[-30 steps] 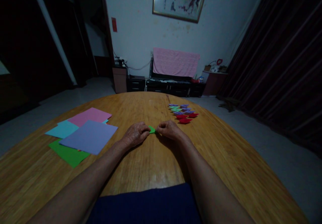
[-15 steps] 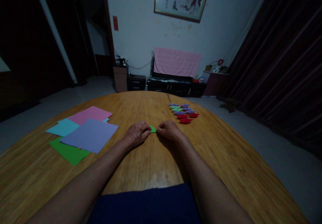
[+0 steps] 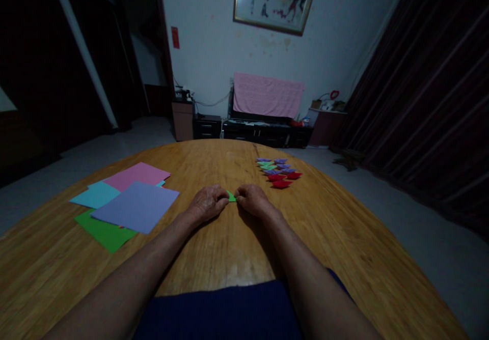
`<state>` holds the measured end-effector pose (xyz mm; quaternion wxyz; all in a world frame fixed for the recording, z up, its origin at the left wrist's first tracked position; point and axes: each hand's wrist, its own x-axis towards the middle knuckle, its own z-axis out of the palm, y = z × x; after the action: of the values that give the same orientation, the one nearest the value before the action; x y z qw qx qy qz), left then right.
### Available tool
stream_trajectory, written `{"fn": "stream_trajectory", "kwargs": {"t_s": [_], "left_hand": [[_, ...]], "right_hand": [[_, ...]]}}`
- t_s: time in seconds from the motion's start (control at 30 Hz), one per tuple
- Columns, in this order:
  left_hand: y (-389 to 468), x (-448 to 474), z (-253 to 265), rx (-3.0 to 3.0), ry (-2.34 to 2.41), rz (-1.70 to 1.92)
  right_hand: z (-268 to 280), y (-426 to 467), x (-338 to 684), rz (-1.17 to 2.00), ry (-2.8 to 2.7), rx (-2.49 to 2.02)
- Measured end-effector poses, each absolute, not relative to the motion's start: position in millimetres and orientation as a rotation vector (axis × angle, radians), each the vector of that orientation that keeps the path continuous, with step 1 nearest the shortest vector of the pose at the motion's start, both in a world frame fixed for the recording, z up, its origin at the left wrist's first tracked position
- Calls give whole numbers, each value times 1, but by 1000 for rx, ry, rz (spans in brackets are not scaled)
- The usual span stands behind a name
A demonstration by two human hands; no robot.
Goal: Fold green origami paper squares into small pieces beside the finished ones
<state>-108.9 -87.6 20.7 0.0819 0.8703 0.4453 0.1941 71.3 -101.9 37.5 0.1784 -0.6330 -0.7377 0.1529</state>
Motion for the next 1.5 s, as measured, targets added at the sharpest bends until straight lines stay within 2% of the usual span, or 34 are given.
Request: {"fn": "stream_trajectory", "kwargs": {"t_s": [0.13,0.57,1.5], "left_hand": [[-86,-110,22,2587,1318,566],[-87,-113,29,2507,1362,541],[-91,-102,45,2335,1529,422]], "right_hand": [[39,-106,70,320,-2178,-1734],[39,-120,55,259,-2016,-1873],[41,-104,61,502,-1898,-1933]]}}
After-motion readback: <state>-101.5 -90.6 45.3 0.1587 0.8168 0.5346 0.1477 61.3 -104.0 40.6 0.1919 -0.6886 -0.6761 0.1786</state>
